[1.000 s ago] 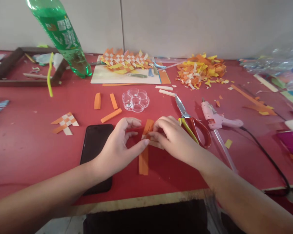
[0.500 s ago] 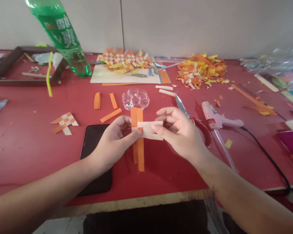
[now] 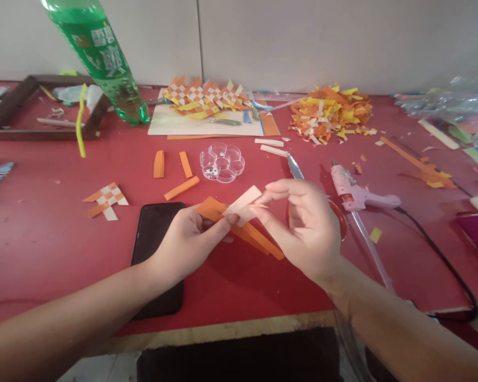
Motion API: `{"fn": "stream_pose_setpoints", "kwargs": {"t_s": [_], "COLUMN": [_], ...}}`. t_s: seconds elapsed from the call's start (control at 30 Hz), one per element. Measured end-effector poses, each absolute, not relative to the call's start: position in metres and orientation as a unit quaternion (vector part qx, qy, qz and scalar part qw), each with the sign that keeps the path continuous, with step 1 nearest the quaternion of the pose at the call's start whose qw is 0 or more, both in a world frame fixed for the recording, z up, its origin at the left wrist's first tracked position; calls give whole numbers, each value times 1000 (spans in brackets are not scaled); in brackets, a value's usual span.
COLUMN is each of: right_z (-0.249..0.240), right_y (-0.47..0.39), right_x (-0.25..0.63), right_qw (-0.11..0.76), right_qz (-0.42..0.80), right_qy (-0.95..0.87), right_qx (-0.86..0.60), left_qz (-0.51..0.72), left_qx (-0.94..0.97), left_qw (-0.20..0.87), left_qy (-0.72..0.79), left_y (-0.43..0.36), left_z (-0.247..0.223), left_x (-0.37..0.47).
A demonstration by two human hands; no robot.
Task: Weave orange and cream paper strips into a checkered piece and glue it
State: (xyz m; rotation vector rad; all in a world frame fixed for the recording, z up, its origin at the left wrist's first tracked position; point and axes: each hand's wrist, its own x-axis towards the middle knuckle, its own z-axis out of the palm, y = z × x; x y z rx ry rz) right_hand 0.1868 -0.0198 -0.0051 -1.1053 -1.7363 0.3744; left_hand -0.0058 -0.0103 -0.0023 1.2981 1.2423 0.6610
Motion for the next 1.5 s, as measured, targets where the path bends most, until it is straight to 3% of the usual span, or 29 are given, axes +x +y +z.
{"fn": "stream_pose_setpoints", "kwargs": {"t_s": [0.13,0.27,1.1,1.5], "right_z": [1,3,5,6], "right_y": [-18,-19,-29,-31], "right_x": [188,190,179,177], "right_qw": [445,409,309,322], "right_qz": [-7,-80,-72,-72], "right_qy": [-779,-795,-856,-848], "right_qx": [-441,-441,-409,-414], "left_qz": [324,354,372,395], "left_qx": [494,440,362,342], "left_qw": [650,695,753,747], "left_qy": [478,445,404,412], "left_y": [-10,-8,-8,-6], "left_z": [-5,-9,-8,-10], "left_x": [-3,-1,-4,-3]}}
